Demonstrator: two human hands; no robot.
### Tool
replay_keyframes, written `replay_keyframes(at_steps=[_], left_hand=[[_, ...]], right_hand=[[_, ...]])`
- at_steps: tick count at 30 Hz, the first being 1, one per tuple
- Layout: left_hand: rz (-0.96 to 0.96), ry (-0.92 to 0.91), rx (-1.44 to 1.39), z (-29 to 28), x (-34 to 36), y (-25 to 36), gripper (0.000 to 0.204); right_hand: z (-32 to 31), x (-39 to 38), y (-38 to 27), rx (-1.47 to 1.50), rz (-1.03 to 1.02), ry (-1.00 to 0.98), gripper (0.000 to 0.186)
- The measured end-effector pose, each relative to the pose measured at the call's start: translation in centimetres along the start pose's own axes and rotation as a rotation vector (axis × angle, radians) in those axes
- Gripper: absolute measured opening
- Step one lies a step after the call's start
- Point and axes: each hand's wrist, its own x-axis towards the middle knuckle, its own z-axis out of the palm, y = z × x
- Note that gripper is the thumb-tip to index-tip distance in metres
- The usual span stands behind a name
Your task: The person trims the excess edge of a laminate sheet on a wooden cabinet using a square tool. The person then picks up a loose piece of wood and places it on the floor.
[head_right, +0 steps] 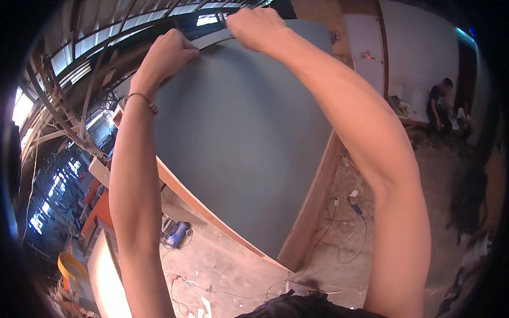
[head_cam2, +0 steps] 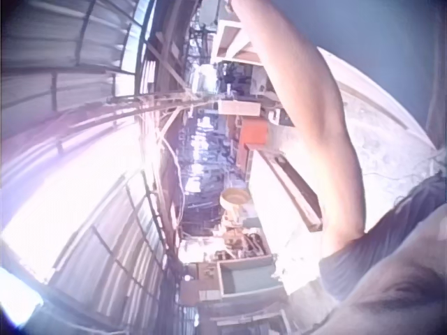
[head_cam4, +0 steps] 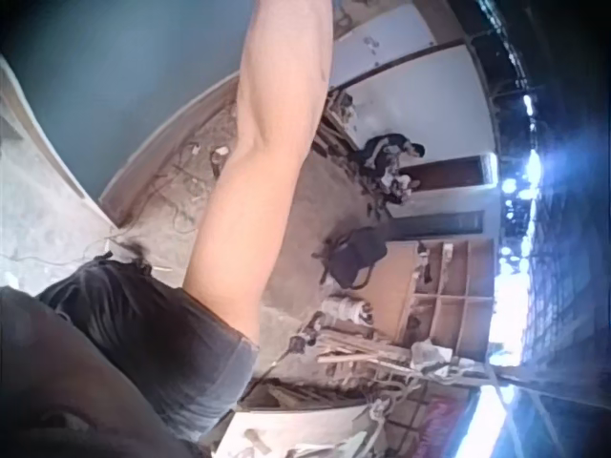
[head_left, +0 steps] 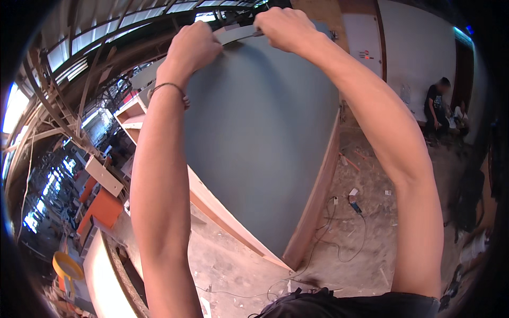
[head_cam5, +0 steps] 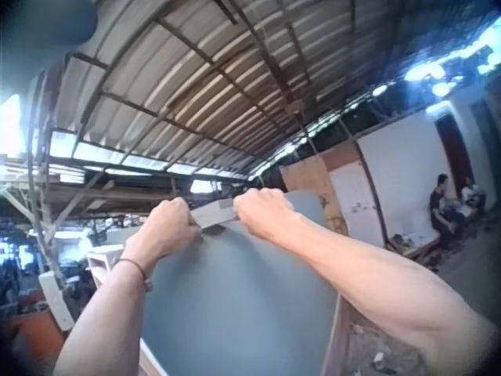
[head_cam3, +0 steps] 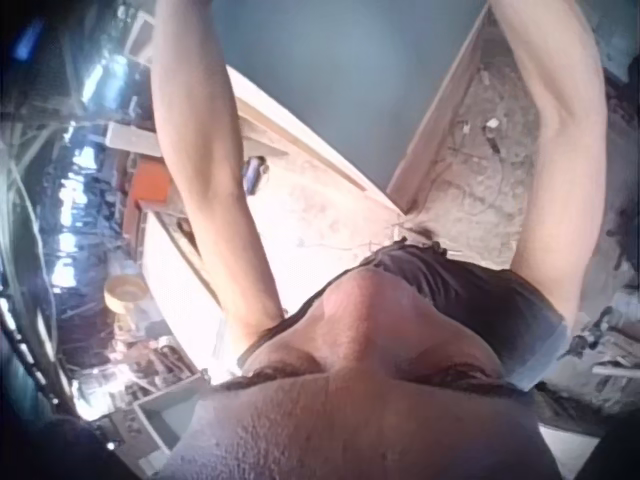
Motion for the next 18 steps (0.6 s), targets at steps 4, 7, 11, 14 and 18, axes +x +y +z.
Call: replay_keyframes(at_steps=[4,7,11,14,18], left_hand=[[-0.092,-0.006,0.001,1.0,1.7,0.0,0.028],[-0.080,-0.084,-0.055,1.2,1.7,0.2,0.027],[0.007,-0.031,-0.049,2.4,2.2,1.6,0.036],[-0.068,-0.066,-0.089,1.9,2.9,0.8,0.037],[0.002,-0.100,-0.111,1.6,2.2,2.5,0.033]], right_hand=[[2.9,1.1,0.7,0.015,-0.002,0.088,0.012],[2.7,0.7,1.6,-0.054,0.045,0.026,0.031],[4.1,0.5,2.8,-0.016,0.085,0.019,0.041],[5.4,1.1,3.6,-0.026,0.009,0.097,0.031],[4.6,1.3,5.0,-0.005,0.010,0.091,0.018]])
